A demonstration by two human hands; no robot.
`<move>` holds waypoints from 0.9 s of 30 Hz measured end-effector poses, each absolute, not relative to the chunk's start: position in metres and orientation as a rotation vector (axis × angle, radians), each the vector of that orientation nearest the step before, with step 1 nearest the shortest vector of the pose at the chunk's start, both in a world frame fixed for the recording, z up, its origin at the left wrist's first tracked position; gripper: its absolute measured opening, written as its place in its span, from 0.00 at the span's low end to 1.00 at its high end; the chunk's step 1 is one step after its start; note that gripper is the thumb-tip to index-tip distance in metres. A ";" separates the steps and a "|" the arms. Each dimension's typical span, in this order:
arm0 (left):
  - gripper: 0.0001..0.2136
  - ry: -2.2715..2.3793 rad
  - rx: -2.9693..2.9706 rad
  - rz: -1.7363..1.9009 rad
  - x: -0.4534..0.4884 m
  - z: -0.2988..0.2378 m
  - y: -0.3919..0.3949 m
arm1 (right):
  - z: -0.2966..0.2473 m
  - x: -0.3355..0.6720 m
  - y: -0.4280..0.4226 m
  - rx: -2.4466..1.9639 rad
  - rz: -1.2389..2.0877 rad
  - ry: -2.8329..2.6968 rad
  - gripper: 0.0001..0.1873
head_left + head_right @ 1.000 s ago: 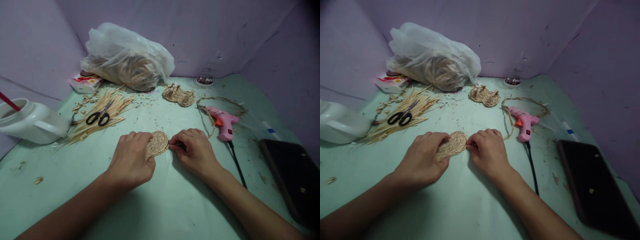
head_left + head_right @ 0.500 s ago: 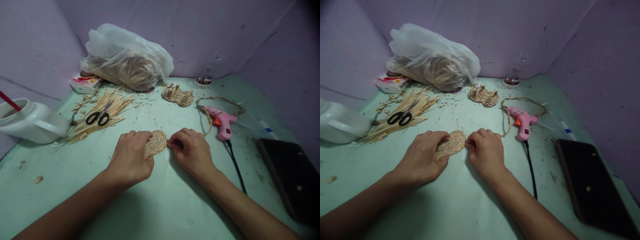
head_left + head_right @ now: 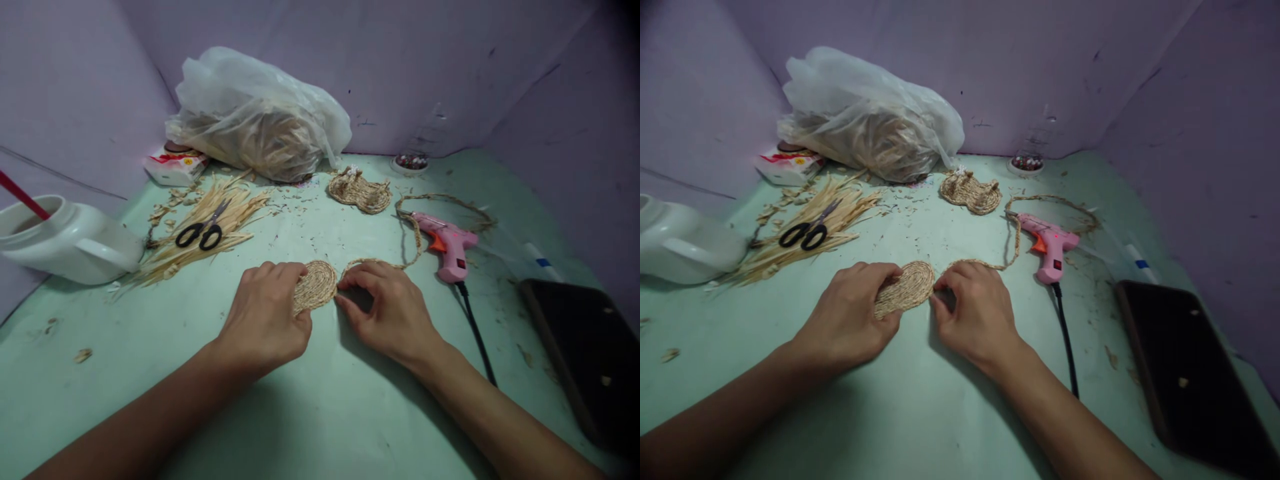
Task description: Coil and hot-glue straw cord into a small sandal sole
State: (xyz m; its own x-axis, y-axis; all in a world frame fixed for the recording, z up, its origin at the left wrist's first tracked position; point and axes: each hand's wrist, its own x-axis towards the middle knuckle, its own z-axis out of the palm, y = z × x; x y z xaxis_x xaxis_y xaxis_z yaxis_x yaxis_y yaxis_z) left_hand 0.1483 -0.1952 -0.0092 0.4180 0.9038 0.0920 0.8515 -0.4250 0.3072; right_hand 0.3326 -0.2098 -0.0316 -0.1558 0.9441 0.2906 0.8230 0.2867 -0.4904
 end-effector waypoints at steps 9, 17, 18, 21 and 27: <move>0.20 1.507 2.483 0.422 0.146 -0.010 -0.195 | -0.028 0.323 -0.211 -1.703 0.187 -2.076 0.06; 0.20 1.531 2.467 0.402 0.150 -0.008 -0.194 | -0.025 0.320 -0.214 -1.739 0.162 -2.114 0.09; 0.20 1.526 2.467 0.407 0.150 -0.008 -0.194 | -0.024 0.321 -0.214 -1.739 0.163 -2.121 0.10; 0.20 1.504 2.475 0.424 0.149 -0.010 -0.194 | -0.024 0.320 -0.214 -1.765 0.144 -2.120 0.11; 0.21 1.496 2.472 0.434 0.147 -0.011 -0.195 | -0.027 0.313 -0.215 -1.823 0.104 -2.096 0.10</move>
